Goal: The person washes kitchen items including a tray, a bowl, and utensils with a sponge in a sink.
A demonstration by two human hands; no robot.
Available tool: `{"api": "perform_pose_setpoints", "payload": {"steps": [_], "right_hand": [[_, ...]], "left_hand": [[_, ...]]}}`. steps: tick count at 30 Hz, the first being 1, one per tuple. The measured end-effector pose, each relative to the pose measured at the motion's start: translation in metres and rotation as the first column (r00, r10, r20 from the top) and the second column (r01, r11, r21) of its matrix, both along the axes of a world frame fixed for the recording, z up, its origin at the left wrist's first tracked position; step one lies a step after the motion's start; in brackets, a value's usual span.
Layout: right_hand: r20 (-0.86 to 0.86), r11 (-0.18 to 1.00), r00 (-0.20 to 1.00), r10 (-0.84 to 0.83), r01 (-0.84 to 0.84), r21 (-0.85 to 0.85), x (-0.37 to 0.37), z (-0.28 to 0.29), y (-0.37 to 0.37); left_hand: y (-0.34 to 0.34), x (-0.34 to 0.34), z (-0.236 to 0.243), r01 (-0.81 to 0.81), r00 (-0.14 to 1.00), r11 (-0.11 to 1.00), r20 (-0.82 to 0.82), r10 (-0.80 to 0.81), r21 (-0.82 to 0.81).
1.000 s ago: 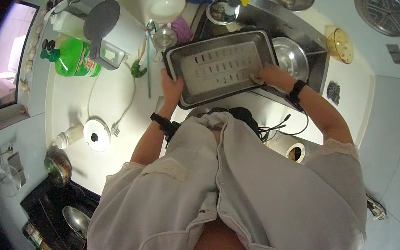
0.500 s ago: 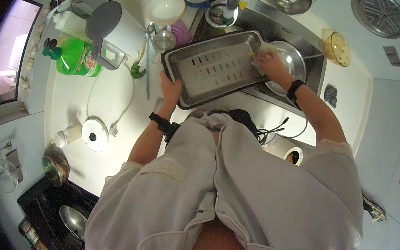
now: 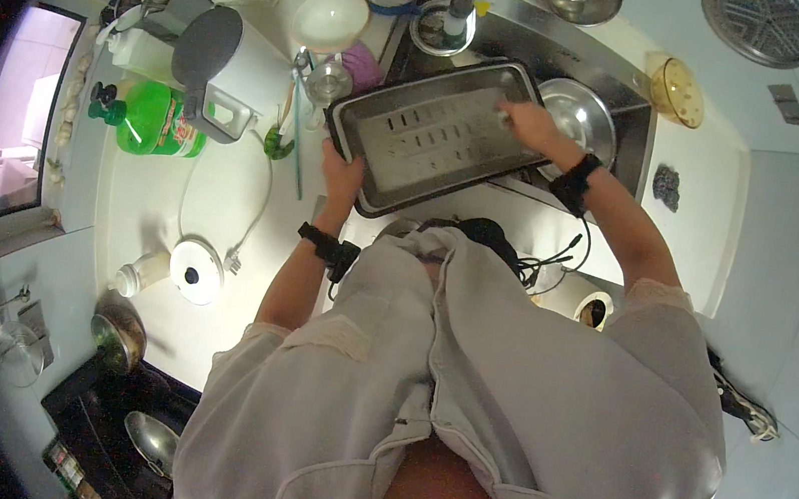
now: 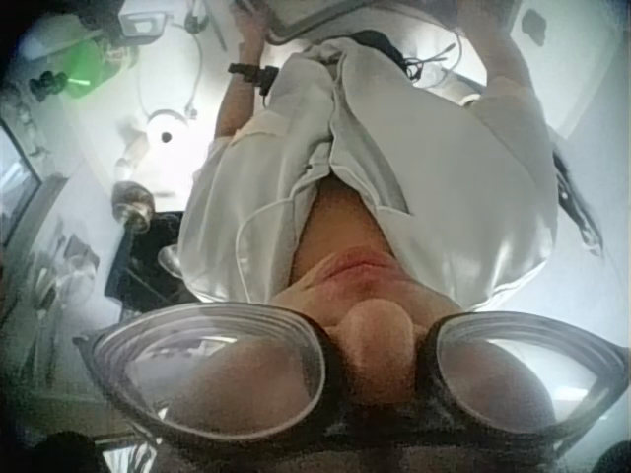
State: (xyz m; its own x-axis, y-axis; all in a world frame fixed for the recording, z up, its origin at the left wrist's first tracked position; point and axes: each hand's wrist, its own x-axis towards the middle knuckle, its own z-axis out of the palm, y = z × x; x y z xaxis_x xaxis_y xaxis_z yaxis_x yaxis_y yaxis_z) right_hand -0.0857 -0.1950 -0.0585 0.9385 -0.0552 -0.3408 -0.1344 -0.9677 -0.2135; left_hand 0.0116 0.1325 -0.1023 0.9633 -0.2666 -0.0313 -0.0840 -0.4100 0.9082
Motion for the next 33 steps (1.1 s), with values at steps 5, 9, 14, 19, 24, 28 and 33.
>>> {"api": "perform_pose_setpoints", "payload": {"steps": [5, 9, 14, 19, 24, 28, 33], "right_hand": [[0.309, 0.883, 0.855, 0.417, -0.301, -0.36, 0.04, 0.014, -0.003], [0.223, 0.842, 0.869, 0.441, -0.315, -0.438, 0.026, -0.028, -0.021], [0.04, 0.842, 0.942, 0.334, -0.279, -0.461, 0.022, -0.019, 0.001], [-0.118, 0.877, 0.939, 0.322, -0.343, -0.338, 0.006, 0.001, -0.002], [-0.307, 0.824, 0.846, 0.436, -0.512, -0.242, 0.0, -0.001, -0.01], [-0.37, 0.932, 0.877, 0.305, -0.356, -0.075, -0.004, -0.01, -0.019], [-0.375, 0.867, 0.808, 0.454, -0.498, -0.025, -0.006, 0.016, -0.032]], "left_hand": [[0.0, -0.003, 0.003, 0.015, 1.0, 0.999, 0.022, -0.014, -0.043], [-0.002, -0.005, 0.007, -0.041, 0.999, 0.998, 0.007, 0.041, 0.041], [0.004, -0.006, -0.008, -0.014, 1.0, 0.998, 0.004, 0.014, -0.061], [-0.006, -0.01, 0.015, -0.09, 0.992, 0.996, 0.082, 0.09, -0.013], [-0.005, -0.002, 0.006, -0.097, 0.995, 0.993, -0.004, 0.097, -0.064], [-0.014, 0.003, 0.018, -0.056, 0.982, 0.997, 0.178, 0.065, -0.054], [-0.02, -0.006, 0.037, -0.06, 0.981, 0.994, 0.177, 0.076, -0.092]]}}
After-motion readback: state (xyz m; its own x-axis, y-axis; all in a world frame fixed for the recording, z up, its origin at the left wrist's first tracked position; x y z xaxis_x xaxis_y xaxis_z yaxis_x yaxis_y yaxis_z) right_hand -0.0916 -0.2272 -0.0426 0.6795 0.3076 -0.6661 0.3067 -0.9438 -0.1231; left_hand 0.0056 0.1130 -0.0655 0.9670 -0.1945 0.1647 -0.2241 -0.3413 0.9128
